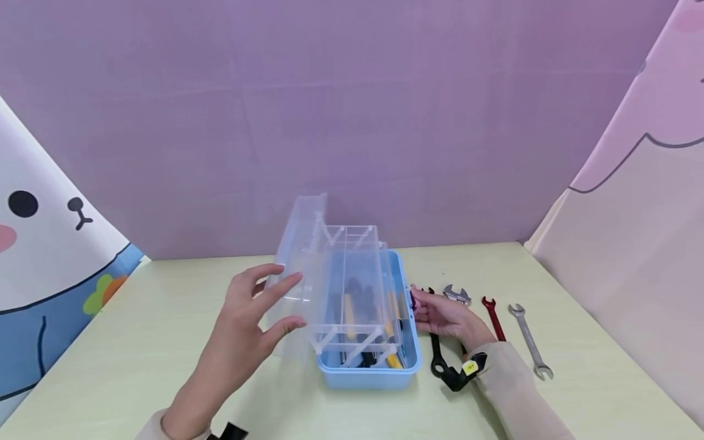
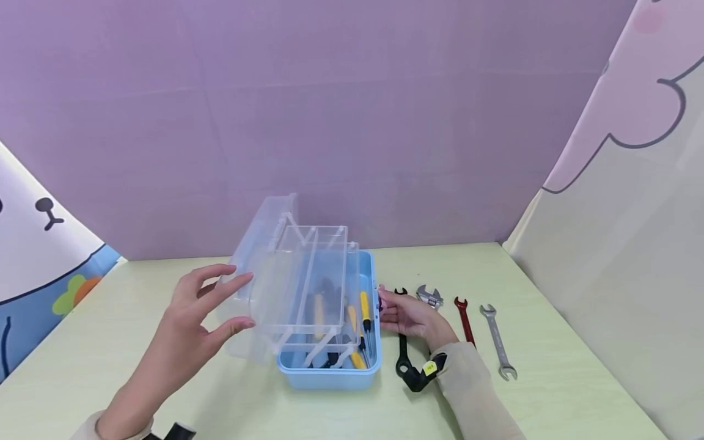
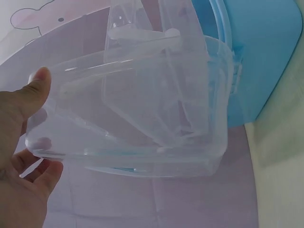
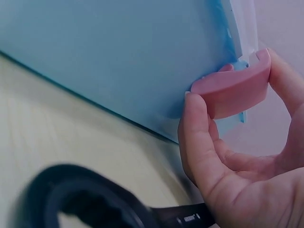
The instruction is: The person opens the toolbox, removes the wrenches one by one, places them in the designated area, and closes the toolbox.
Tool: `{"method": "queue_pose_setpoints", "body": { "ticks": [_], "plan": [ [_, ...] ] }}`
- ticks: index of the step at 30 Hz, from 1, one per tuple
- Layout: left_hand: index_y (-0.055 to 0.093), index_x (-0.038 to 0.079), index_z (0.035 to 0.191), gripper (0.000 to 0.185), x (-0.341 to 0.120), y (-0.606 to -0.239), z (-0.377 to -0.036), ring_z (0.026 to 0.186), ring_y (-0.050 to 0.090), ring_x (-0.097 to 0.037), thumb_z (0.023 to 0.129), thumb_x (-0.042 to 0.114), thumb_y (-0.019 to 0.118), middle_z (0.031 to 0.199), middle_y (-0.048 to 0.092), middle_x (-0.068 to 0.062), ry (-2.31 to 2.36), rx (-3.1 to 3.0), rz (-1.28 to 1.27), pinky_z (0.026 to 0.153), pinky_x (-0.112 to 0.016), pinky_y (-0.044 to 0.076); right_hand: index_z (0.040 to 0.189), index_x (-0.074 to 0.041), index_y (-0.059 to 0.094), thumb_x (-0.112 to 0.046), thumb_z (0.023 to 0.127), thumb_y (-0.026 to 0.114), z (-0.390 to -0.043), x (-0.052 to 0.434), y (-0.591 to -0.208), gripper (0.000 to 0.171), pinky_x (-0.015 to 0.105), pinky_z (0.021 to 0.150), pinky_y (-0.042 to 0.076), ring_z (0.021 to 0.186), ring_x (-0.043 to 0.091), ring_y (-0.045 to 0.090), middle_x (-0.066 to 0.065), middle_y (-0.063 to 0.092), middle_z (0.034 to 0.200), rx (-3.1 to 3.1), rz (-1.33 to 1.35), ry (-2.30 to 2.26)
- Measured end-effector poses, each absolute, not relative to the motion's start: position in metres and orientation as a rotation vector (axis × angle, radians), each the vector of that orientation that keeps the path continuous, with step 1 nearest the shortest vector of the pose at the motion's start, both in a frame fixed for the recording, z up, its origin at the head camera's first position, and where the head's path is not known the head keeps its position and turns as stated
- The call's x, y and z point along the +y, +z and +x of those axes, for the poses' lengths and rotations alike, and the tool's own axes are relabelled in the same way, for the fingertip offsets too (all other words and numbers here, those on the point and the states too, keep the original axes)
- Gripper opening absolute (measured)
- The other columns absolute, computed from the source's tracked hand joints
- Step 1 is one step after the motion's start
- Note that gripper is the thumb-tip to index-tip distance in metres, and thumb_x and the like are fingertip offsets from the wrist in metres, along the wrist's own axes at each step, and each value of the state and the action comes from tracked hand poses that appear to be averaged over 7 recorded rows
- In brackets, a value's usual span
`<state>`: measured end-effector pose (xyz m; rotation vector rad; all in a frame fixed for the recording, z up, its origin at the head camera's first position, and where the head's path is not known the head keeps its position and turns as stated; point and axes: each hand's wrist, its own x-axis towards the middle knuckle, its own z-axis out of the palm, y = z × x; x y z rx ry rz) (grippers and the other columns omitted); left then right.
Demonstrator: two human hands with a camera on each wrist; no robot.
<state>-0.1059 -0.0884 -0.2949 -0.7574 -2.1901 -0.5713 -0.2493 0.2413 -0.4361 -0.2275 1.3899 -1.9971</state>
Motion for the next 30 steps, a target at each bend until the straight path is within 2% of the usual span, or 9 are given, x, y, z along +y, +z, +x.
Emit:
{"method": "queue_pose_setpoints", "body": {
  "ticks": [2,5,6,9,13,22,26,30],
  "plan": [
    [0.064,0.012,0.122,0.058,-0.086,-0.295,-0.108,0.115,0.046,-0.034,0.083,0.053,0.052,0.122,0.055,-0.017,-0.570,-2.168,-0.777,0.097,-0.023,0.039,0.088,-0.015,0.064,-0.034,0.100,0.048,-0.249,0.241,-0.436,0.027,0.027,0.083,0.056,0.087,0.014,0.065,0.001,0.068,0.089,1.393,-0.223,-2.001],
    [0.065,0.011,0.121,0.059,-0.080,-0.295,-0.111,0.114,0.046,-0.034,0.085,0.055,0.048,0.122,0.055,-0.017,-0.536,-2.158,-0.808,0.093,-0.032,0.044,0.088,-0.015,0.064,-0.033,0.100,0.048,-0.249,0.241,-0.435,0.027,0.027,0.083,0.056,0.086,0.013,0.064,0.001,0.067,0.088,1.393,-0.219,-2.007],
    [0.064,0.011,0.121,0.058,-0.078,-0.295,-0.112,0.114,0.046,-0.034,0.085,0.054,0.048,0.122,0.054,-0.016,-0.514,-2.162,-0.823,0.090,-0.035,0.046,0.088,-0.015,0.064,-0.033,0.100,0.049,-0.249,0.241,-0.435,0.027,0.026,0.082,0.056,0.085,0.013,0.064,0.001,0.067,0.088,1.393,-0.214,-2.011],
    [0.063,0.013,0.122,0.052,-0.069,-0.294,-0.115,0.114,0.047,-0.033,0.081,0.045,0.066,0.124,0.054,-0.014,-0.439,-2.192,-0.865,0.084,-0.040,0.052,0.088,-0.015,0.063,-0.033,0.099,0.050,-0.249,0.241,-0.434,0.025,0.026,0.082,0.056,0.086,0.013,0.064,0.001,0.067,0.089,1.397,-0.204,-2.019],
    [0.063,0.016,0.122,0.058,-0.056,-0.293,-0.116,0.117,0.047,-0.031,0.069,0.027,0.083,0.126,0.052,-0.011,-0.372,-2.236,-0.914,0.079,-0.037,0.057,0.089,-0.014,0.063,-0.034,0.098,0.052,-0.248,0.240,-0.434,0.024,0.027,0.083,0.056,0.087,0.014,0.064,0.002,0.067,0.090,1.408,-0.187,-2.026],
    [0.062,0.018,0.122,0.055,-0.037,-0.295,-0.117,0.122,0.045,-0.025,0.072,0.028,0.083,0.128,0.051,-0.006,-0.276,-2.307,-0.975,0.083,-0.030,0.057,0.089,-0.014,0.063,-0.035,0.097,0.054,-0.247,0.238,-0.433,0.024,0.027,0.084,0.056,0.087,0.014,0.065,0.002,0.067,0.090,1.417,-0.172,-2.036],
    [0.062,0.017,0.121,0.056,-0.034,-0.296,-0.117,0.125,0.046,-0.026,0.071,0.027,0.084,0.129,0.052,-0.007,-0.266,-2.286,-1.007,0.086,-0.030,0.056,0.088,-0.014,0.063,-0.035,0.097,0.054,-0.246,0.236,-0.434,0.024,0.027,0.083,0.056,0.086,0.014,0.065,0.002,0.068,0.089,1.411,-0.174,-2.040],
    [0.061,0.015,0.122,0.058,-0.032,-0.300,-0.118,0.129,0.046,-0.031,0.070,0.027,0.084,0.131,0.052,-0.010,-0.267,-2.265,-1.034,0.093,-0.036,0.053,0.088,-0.015,0.064,-0.034,0.098,0.053,-0.247,0.235,-0.434,0.024,0.027,0.083,0.056,0.086,0.014,0.065,0.001,0.068,0.088,1.408,-0.184,-2.038]
  ]
}}
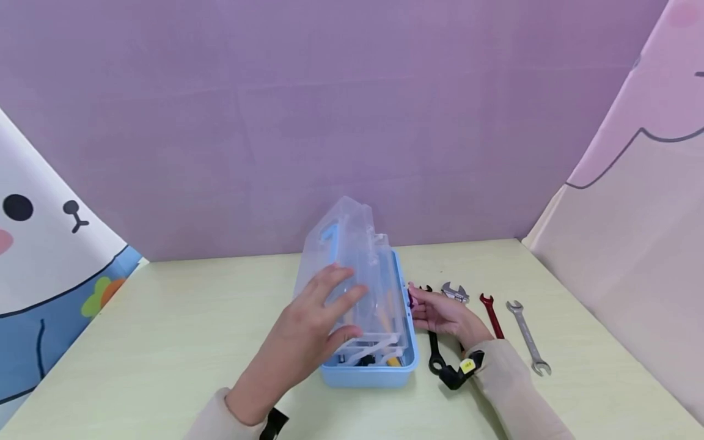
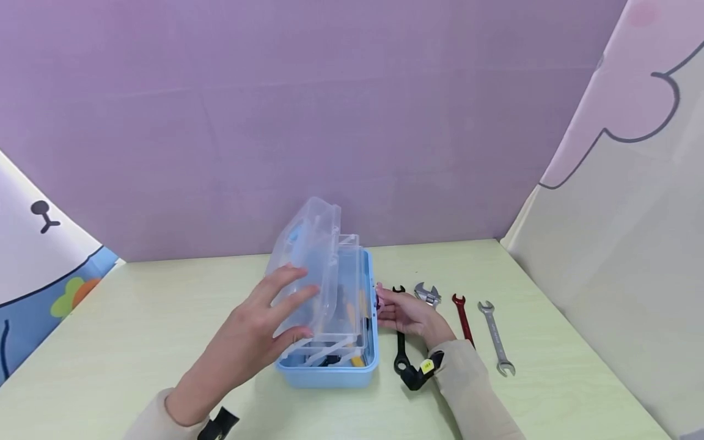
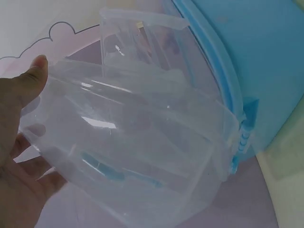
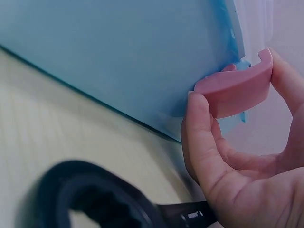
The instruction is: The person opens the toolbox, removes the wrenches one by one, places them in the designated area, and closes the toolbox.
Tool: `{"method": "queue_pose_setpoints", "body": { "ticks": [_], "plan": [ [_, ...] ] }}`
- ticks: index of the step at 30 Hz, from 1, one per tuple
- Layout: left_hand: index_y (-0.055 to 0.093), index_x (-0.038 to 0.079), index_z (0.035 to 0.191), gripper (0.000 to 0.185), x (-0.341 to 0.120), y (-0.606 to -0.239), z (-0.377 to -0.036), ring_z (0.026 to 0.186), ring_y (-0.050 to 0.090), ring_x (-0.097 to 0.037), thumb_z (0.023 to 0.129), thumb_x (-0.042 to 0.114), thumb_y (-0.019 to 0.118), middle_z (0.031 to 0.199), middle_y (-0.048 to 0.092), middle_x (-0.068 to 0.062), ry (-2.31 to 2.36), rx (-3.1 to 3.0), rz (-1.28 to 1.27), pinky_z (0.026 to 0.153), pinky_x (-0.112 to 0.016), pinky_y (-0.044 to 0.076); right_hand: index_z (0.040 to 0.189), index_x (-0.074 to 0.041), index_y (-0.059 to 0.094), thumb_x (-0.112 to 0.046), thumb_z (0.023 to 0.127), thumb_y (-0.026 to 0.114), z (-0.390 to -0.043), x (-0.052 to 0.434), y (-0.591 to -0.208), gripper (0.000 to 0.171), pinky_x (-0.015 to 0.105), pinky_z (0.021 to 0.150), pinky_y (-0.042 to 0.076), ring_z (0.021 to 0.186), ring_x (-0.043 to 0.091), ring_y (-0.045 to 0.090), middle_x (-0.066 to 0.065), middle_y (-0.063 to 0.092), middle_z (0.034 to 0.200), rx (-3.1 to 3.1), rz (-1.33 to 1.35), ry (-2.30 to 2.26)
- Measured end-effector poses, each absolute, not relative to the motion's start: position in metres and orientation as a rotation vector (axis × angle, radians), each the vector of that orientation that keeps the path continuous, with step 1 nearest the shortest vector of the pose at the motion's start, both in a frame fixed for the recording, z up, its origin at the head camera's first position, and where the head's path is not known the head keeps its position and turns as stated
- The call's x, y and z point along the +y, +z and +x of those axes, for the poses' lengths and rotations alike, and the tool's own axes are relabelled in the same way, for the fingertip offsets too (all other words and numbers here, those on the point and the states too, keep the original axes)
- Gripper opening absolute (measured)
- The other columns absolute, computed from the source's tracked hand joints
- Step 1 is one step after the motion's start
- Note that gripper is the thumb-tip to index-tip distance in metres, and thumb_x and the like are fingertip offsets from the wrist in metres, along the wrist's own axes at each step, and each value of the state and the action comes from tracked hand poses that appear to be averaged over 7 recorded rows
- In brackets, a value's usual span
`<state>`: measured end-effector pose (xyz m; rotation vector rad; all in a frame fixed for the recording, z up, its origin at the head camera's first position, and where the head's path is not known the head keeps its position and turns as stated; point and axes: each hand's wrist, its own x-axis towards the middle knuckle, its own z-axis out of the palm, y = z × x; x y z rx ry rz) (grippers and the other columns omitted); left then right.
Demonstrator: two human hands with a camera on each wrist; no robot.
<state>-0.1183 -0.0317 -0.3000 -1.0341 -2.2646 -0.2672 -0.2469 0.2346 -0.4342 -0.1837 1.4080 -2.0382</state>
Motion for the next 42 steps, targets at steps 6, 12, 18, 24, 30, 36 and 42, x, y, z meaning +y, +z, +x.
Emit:
{"method": "queue_pose_setpoints", "body": {
  "ticks": [6,12,18,24,30,36,42],
  "plan": [
    [0.059,0.017,0.123,0.058,-0.023,-0.305,-0.118,0.129,0.047,-0.034,0.072,0.030,0.083,0.136,0.051,-0.009,-0.195,-2.267,-1.037,0.095,-0.044,0.051,0.088,-0.014,0.063,-0.035,0.097,0.054,-0.247,0.236,-0.435,0.024,0.027,0.083,0.056,0.085,0.014,0.064,0.002,0.067,0.088,1.429,-0.202,-2.031],
    [0.059,0.021,0.121,0.054,-0.009,-0.315,-0.118,0.126,0.050,-0.035,0.074,0.033,0.081,0.136,0.052,-0.007,-0.109,-2.267,-1.058,0.090,-0.049,0.053,0.090,-0.014,0.064,-0.036,0.098,0.052,-0.246,0.236,-0.435,0.026,0.028,0.086,0.055,0.087,0.014,0.064,0.002,0.067,0.090,1.425,-0.245,-2.021],
    [0.059,0.024,0.119,0.050,0.004,-0.328,-0.117,0.126,0.049,-0.032,0.076,0.042,0.078,0.137,0.052,-0.002,0.059,-2.268,-1.051,0.088,-0.051,0.053,0.091,-0.014,0.066,-0.037,0.098,0.052,-0.246,0.231,-0.437,0.028,0.028,0.085,0.056,0.087,0.014,0.065,0.001,0.069,0.088,1.411,-0.244,-2.022],
    [0.061,0.028,0.119,0.048,0.015,-0.335,-0.116,0.127,0.048,-0.028,0.076,0.045,0.077,0.138,0.050,0.001,0.151,-2.285,-1.041,0.091,-0.050,0.052,0.091,-0.015,0.067,-0.036,0.097,0.053,-0.247,0.233,-0.439,0.026,0.027,0.082,0.056,0.085,0.013,0.065,0.001,0.068,0.087,1.385,-0.236,-2.048],
    [0.060,0.029,0.118,0.048,0.023,-0.339,-0.116,0.129,0.047,-0.027,0.076,0.046,0.076,0.137,0.051,0.002,0.208,-2.302,-1.062,0.093,-0.049,0.051,0.088,-0.016,0.067,-0.032,0.099,0.050,-0.246,0.238,-0.441,0.026,0.025,0.080,0.056,0.083,0.011,0.065,-0.001,0.069,0.086,1.339,-0.297,-2.056],
    [0.058,0.029,0.122,0.053,0.029,-0.346,-0.118,0.128,0.047,-0.026,0.076,0.050,0.074,0.136,0.052,0.004,0.322,-2.283,-1.086,0.094,-0.047,0.050,0.088,-0.016,0.067,-0.032,0.102,0.044,-0.246,0.239,-0.442,0.032,0.025,0.077,0.056,0.082,0.010,0.065,-0.003,0.068,0.084,1.344,-0.297,-2.045],
    [0.059,0.030,0.119,0.049,0.033,-0.352,-0.118,0.127,0.047,-0.025,0.076,0.050,0.073,0.134,0.053,0.005,0.376,-2.272,-1.095,0.092,-0.045,0.051,0.095,-0.014,0.065,-0.033,0.102,0.044,-0.246,0.239,-0.440,0.030,0.024,0.076,0.056,0.078,0.008,0.064,-0.003,0.069,0.084,1.348,-0.308,-2.036]
  ]
}}
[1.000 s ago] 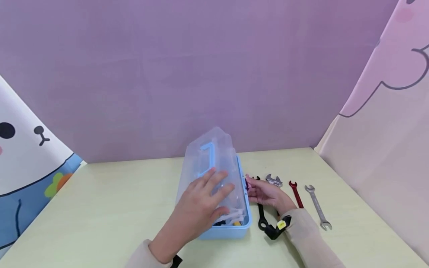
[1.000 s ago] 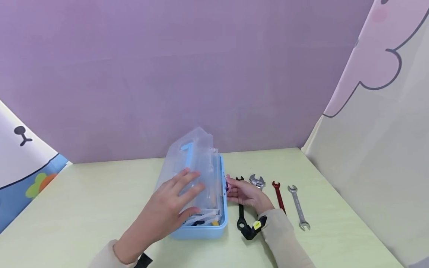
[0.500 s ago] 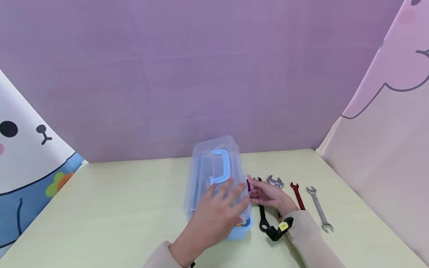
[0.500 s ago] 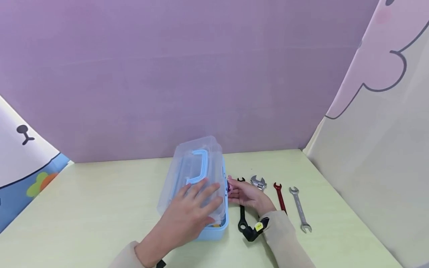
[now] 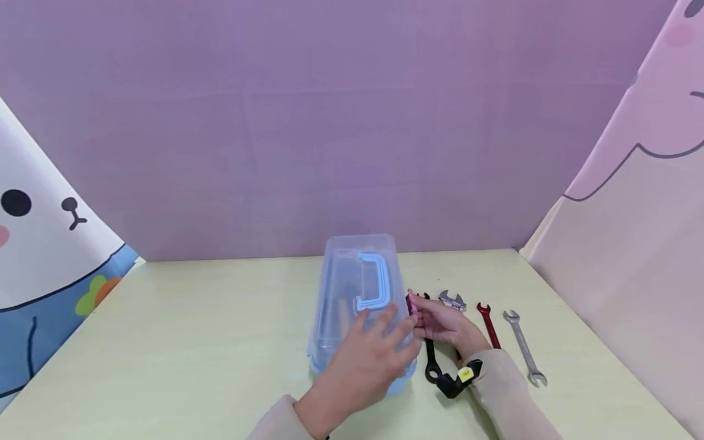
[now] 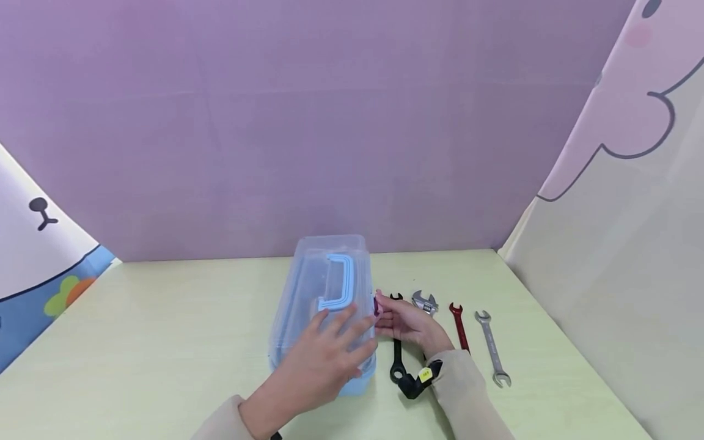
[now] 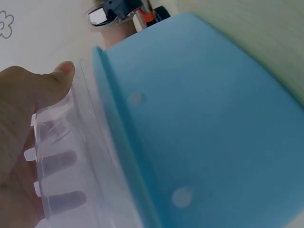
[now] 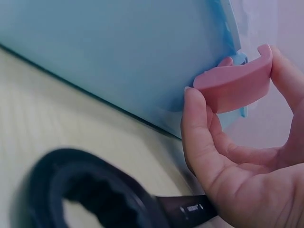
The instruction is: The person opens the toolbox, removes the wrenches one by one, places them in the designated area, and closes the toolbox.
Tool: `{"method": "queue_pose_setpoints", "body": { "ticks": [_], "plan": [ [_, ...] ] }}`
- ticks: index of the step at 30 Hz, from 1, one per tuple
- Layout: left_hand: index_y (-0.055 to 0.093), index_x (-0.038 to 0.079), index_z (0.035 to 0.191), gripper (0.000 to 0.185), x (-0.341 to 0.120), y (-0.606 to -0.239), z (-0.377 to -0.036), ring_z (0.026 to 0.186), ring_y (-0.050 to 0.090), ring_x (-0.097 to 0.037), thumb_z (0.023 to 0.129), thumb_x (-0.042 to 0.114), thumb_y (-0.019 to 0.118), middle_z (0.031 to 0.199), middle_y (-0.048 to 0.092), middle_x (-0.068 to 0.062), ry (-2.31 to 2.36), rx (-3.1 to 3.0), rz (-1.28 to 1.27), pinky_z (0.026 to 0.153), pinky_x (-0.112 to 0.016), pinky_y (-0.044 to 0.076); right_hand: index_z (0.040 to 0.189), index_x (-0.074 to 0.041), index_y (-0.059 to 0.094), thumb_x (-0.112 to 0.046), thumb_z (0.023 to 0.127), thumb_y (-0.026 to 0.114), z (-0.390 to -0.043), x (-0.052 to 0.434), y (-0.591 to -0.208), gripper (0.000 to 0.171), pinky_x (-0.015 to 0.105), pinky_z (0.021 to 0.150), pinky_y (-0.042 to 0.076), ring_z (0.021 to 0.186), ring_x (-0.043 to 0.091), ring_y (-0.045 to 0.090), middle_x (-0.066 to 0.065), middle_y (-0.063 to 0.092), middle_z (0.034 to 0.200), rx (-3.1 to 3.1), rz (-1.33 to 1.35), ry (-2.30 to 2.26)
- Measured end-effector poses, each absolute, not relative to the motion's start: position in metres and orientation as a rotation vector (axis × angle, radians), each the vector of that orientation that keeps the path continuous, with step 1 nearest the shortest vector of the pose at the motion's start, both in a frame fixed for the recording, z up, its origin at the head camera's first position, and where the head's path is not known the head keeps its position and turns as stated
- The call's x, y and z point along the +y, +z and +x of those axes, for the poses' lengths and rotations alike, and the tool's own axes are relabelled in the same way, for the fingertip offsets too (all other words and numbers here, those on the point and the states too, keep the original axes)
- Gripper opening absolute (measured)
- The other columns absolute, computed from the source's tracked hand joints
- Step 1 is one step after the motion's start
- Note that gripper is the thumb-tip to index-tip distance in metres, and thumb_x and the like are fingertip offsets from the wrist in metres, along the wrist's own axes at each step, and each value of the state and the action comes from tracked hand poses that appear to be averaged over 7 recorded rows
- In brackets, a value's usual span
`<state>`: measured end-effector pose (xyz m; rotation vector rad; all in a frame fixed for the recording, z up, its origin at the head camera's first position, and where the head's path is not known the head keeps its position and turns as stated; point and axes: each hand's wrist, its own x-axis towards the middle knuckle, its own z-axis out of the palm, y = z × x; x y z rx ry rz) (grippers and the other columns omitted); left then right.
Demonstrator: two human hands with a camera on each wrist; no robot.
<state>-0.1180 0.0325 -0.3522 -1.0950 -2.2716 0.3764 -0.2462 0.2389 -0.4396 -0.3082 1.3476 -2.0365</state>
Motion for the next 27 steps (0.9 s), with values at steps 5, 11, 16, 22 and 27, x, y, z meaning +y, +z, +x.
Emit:
{"method": "queue_pose_setpoints", "body": {
  "ticks": [5,11,16,22,27],
  "plan": [
    [0.059,0.029,0.115,0.044,0.034,-0.355,-0.116,0.127,0.047,-0.026,0.077,0.047,0.074,0.133,0.052,0.004,0.381,-2.297,-1.115,0.092,-0.046,0.051,0.096,-0.014,0.064,-0.034,0.100,0.047,-0.247,0.238,-0.440,0.027,0.020,0.070,0.055,0.070,0.005,0.059,-0.003,0.068,0.082,1.362,-0.307,-2.035],
    [0.057,0.029,0.116,0.045,0.034,-0.356,-0.115,0.129,0.045,-0.025,0.078,0.046,0.073,0.135,0.050,0.005,0.373,-2.316,-1.106,0.096,-0.046,0.049,0.090,-0.014,0.066,-0.035,0.099,0.050,-0.246,0.236,-0.438,0.027,0.017,0.066,0.053,0.067,0.003,0.058,-0.004,0.068,0.081,1.390,-0.312,-2.036],
    [0.056,0.031,0.121,0.049,0.032,-0.360,-0.116,0.131,0.043,-0.025,0.079,0.050,0.071,0.140,0.048,0.005,0.374,-2.307,-1.113,0.099,-0.047,0.047,0.091,-0.016,0.068,-0.036,0.099,0.049,-0.245,0.237,-0.437,0.029,0.018,0.069,0.054,0.071,0.004,0.062,-0.003,0.071,0.083,1.411,-0.321,-2.032],
    [0.055,0.031,0.121,0.047,0.030,-0.363,-0.117,0.131,0.044,-0.025,0.080,0.051,0.069,0.140,0.048,0.004,0.377,-2.277,-1.129,0.100,-0.047,0.047,0.091,-0.016,0.068,-0.034,0.101,0.046,-0.245,0.237,-0.438,0.031,0.018,0.069,0.055,0.072,0.004,0.063,-0.003,0.071,0.083,1.414,-0.309,-2.025],
    [0.056,0.031,0.120,0.047,0.029,-0.364,-0.119,0.130,0.045,-0.024,0.078,0.050,0.069,0.137,0.049,0.008,0.357,-2.261,-1.140,0.099,-0.047,0.047,0.091,-0.015,0.068,-0.035,0.100,0.047,-0.246,0.236,-0.439,0.031,0.021,0.074,0.056,0.081,0.009,0.067,-0.001,0.072,0.086,1.425,-0.303,-2.026]
  ]
}}
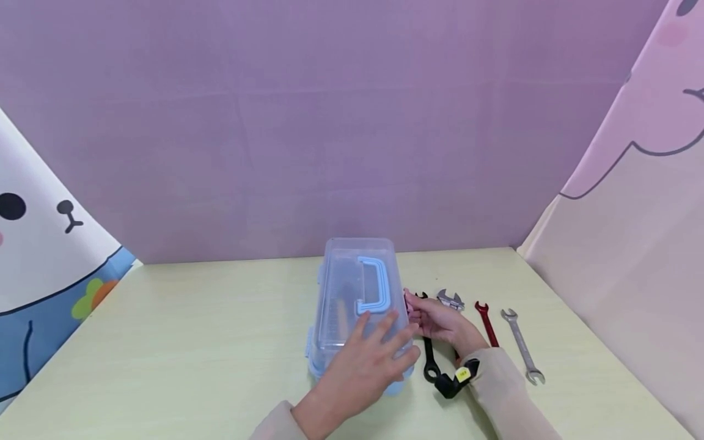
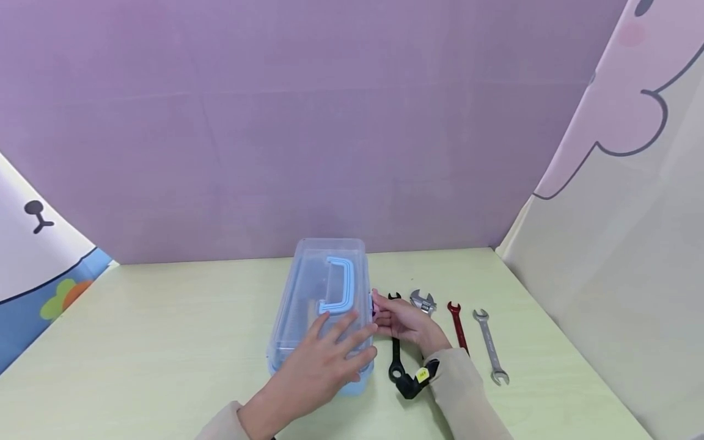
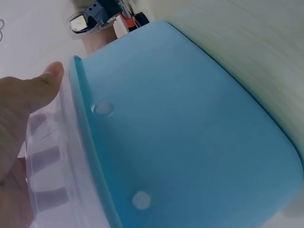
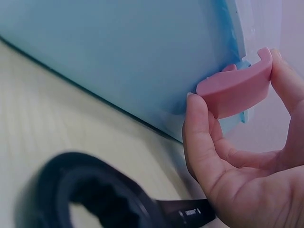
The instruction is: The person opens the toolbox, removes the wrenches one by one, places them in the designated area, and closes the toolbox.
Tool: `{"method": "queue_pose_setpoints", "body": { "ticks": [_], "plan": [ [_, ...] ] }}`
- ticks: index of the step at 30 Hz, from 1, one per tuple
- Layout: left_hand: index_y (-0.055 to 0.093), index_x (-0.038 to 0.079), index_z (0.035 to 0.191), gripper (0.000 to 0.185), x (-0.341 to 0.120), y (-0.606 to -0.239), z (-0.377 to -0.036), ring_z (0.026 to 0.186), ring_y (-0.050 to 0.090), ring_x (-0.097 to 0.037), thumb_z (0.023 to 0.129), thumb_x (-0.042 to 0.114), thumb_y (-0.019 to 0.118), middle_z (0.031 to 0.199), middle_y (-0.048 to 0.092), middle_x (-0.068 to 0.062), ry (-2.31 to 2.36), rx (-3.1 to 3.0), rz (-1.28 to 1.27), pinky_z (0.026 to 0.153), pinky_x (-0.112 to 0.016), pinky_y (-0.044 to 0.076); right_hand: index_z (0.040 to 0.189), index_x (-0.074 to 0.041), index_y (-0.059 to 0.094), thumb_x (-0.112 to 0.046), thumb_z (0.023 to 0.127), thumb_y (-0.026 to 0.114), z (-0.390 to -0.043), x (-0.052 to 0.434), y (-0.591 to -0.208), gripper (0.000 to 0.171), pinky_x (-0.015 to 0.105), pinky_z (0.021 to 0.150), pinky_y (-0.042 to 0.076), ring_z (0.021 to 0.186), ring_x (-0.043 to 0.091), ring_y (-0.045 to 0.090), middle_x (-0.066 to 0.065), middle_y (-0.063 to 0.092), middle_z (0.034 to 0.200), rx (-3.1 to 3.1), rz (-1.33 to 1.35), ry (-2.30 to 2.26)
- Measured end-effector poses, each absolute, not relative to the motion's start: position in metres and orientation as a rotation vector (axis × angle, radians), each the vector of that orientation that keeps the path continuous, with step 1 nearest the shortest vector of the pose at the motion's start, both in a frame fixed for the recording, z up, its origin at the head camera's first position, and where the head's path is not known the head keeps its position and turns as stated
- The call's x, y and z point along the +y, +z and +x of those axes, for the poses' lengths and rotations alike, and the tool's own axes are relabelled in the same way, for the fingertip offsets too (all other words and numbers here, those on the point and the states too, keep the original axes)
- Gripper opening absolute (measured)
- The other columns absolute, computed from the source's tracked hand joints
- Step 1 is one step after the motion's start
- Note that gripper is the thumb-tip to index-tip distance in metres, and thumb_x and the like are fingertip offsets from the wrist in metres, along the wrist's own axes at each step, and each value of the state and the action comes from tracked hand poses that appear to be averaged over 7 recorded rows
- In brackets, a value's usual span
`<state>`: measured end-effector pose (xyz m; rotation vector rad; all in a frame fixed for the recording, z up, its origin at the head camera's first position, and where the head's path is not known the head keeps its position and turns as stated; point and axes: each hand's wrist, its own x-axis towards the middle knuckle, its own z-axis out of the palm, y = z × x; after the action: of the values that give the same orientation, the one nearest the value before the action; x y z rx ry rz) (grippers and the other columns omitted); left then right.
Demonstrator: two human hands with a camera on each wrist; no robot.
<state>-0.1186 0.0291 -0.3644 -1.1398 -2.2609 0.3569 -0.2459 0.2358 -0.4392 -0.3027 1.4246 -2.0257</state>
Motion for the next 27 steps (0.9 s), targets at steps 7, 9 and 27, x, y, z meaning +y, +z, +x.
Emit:
{"method": "queue_pose_setpoints", "body": {
  "ticks": [7,9,27],
  "plan": [
    [0.060,0.034,0.118,0.046,0.0291,-0.3654,-0.1198,0.127,0.046,-0.021,0.076,0.049,0.072,0.135,0.051,0.014,0.354,-2.226,-1.149,0.099,-0.048,0.047,0.092,-0.016,0.069,-0.038,0.100,0.046,-0.2471,0.2369,-0.4405,0.033,0.024,0.076,0.056,0.086,0.011,0.067,-0.001,0.073,0.088,1.417,-0.364,-2.010],
    [0.060,0.035,0.117,0.045,0.0290,-0.3655,-0.1200,0.126,0.046,-0.020,0.076,0.048,0.072,0.134,0.051,0.014,0.356,-2.218,-1.152,0.099,-0.047,0.046,0.092,-0.016,0.069,-0.038,0.100,0.046,-0.2468,0.2374,-0.4407,0.033,0.024,0.075,0.056,0.086,0.011,0.067,-0.001,0.073,0.088,1.415,-0.362,-2.010],
    [0.068,0.032,0.106,0.030,0.0252,-0.3683,-0.1218,0.119,0.047,-0.017,0.077,0.023,0.074,0.126,0.056,0.013,0.286,-2.121,-1.218,0.101,-0.049,0.045,0.091,-0.017,0.071,-0.041,0.100,0.044,-0.2466,0.2375,-0.4372,0.036,0.027,0.081,0.056,0.086,0.012,0.068,-0.001,0.073,0.088,1.482,-0.380,-1.971]
  ]
}}
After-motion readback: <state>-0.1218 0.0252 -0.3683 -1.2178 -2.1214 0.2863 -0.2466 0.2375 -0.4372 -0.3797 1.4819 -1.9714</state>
